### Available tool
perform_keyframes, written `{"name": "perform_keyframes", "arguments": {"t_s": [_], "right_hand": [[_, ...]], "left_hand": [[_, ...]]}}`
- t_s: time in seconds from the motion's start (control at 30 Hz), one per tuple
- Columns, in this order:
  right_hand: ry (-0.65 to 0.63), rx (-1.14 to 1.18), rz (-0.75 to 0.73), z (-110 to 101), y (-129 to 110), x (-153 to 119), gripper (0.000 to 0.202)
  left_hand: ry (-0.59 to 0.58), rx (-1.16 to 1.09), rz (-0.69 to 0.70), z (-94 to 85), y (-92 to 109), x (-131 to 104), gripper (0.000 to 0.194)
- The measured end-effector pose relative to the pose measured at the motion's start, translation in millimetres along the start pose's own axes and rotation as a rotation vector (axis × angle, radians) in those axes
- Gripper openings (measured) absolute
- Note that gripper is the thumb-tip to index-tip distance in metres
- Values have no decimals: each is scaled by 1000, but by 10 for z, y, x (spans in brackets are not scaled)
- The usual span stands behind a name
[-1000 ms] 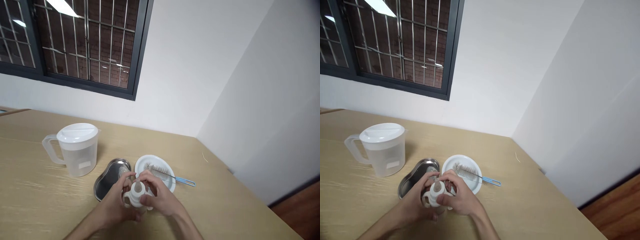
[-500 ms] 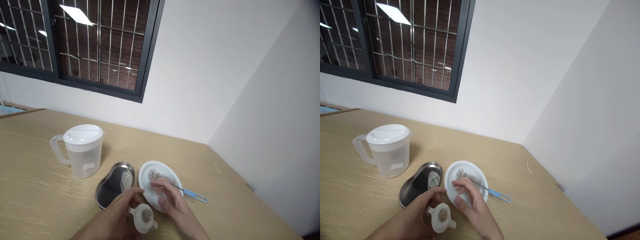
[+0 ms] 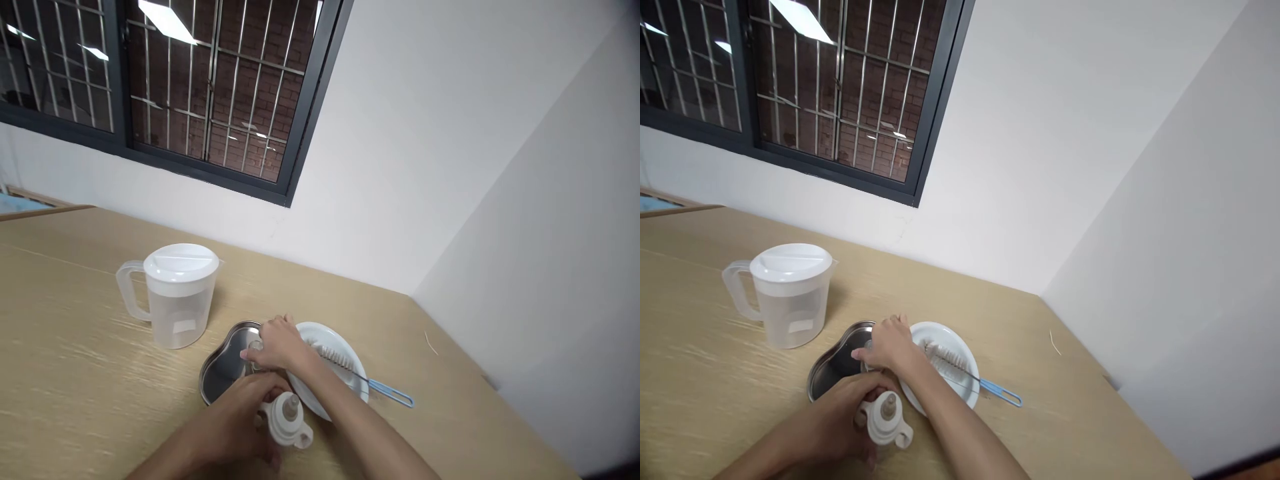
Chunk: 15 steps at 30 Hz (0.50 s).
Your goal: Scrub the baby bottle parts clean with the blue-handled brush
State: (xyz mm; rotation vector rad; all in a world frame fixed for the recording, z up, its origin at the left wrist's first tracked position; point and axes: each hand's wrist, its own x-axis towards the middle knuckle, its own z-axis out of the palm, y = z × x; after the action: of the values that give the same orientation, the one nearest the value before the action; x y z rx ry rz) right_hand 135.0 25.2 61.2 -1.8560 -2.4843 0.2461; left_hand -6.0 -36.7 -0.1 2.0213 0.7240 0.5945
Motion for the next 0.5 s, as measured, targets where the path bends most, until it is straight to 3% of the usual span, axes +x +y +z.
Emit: {"name": "perform_keyframes", "arguments": {"t_s": [0.13,0.27,0.37,0.5], "right_hand": [[-129,-144,-3,46,-85,136,47],[-159,-132,-4,50,-78,127,38],[-123,-25,7,6,-13,104,38],[26,233,41,-179,180,-33,46]], "left_hand": [[28,19,-4,1,-9,13,60],[27,15,7,5,-17,26,60],[26,13,13,6,-39,25,63],[20,1,8,-13,-31,-2,66]]}}
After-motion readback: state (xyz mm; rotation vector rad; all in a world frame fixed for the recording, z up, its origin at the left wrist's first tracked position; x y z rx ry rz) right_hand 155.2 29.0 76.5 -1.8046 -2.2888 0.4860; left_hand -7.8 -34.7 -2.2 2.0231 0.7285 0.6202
